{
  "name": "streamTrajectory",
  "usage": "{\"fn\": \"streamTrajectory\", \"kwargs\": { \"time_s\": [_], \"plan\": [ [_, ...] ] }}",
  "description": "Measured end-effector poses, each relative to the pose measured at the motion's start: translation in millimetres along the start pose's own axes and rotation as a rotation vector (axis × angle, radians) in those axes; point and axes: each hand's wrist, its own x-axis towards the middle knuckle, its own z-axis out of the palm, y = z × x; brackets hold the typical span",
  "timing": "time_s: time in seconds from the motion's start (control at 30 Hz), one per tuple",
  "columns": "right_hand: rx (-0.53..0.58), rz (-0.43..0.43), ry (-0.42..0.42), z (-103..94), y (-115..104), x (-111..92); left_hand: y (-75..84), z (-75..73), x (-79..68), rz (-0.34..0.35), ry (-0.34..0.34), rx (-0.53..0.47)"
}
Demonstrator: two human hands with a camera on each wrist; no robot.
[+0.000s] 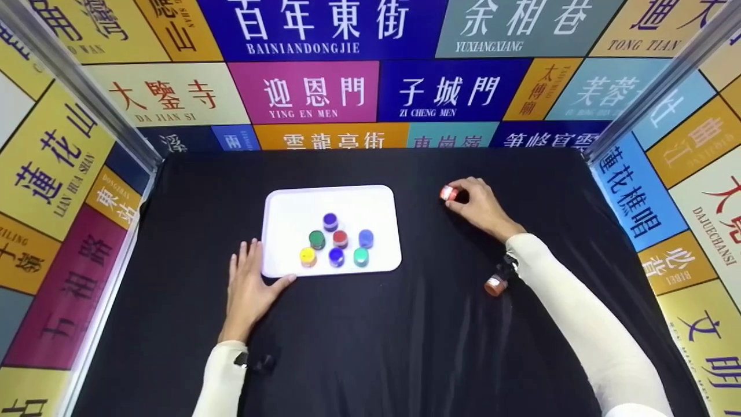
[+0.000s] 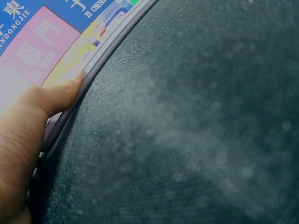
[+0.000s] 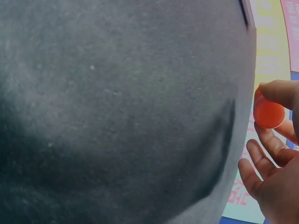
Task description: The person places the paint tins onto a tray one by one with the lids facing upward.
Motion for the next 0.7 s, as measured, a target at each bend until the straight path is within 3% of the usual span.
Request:
{"fn": "streamTrajectory", "kwargs": {
  "time_s": [0.47,0.7],
  "plan": [
    [0.062,0.053,-0.01,-7.0,-20,-1,0.9,0.7,1.6,0.002,-0.002,0.021],
    [0.062,0.001,-0.011,-3.9,-30,1,1.6,-0.3,0.4,-0.003,-0.007,0.016]
  ]
}}
